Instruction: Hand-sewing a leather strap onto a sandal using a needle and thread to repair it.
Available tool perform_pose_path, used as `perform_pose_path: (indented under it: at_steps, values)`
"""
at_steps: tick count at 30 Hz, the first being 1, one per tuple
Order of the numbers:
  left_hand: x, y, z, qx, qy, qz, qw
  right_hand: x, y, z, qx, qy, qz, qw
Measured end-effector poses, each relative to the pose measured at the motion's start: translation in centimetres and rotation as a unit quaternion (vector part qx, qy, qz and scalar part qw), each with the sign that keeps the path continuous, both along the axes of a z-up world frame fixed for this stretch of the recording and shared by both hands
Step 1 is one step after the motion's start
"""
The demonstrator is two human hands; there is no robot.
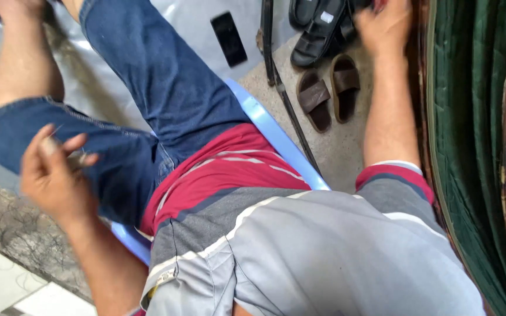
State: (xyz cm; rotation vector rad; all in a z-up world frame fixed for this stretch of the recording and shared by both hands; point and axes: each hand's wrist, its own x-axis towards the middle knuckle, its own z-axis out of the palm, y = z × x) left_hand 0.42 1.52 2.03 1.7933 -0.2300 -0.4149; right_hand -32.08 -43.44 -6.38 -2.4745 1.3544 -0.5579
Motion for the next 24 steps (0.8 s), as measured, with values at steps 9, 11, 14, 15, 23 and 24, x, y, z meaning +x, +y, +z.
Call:
perform_pose_path:
  at_steps: [9,11,14,15,23,24]
  values:
    - [6.5,10.9,-0.3,0.064,0.014,0.308,0.949,6.2,10.4,-5.9,0.303,-0.008,-0.093,0.948]
    - [7.6,10.5,-0.1,-0.019,0.044,0.308,0.950,10.7,11.9,-2.5,0.327,-0.021,0.001,0.945]
    - [8.0,7.0,0.4,-0.068,0.112,0.352,0.927,17.2,14.1,0.5,0.338,-0.079,0.027,0.937]
    - [7.9,5.2,0.8,-0.072,0.113,0.355,0.925,19.3,14.9,1.2,0.335,-0.077,0.031,0.939]
    - [12.0,-2.7,0.5,-0.105,-0.035,0.182,0.977,34.4,18.5,-0.1,0.481,-0.063,0.238,0.841]
    - [13.2,-2.6,-0.2,-0.097,-0.044,0.215,0.971,37.0,18.8,-0.7,0.489,-0.052,0.269,0.828]
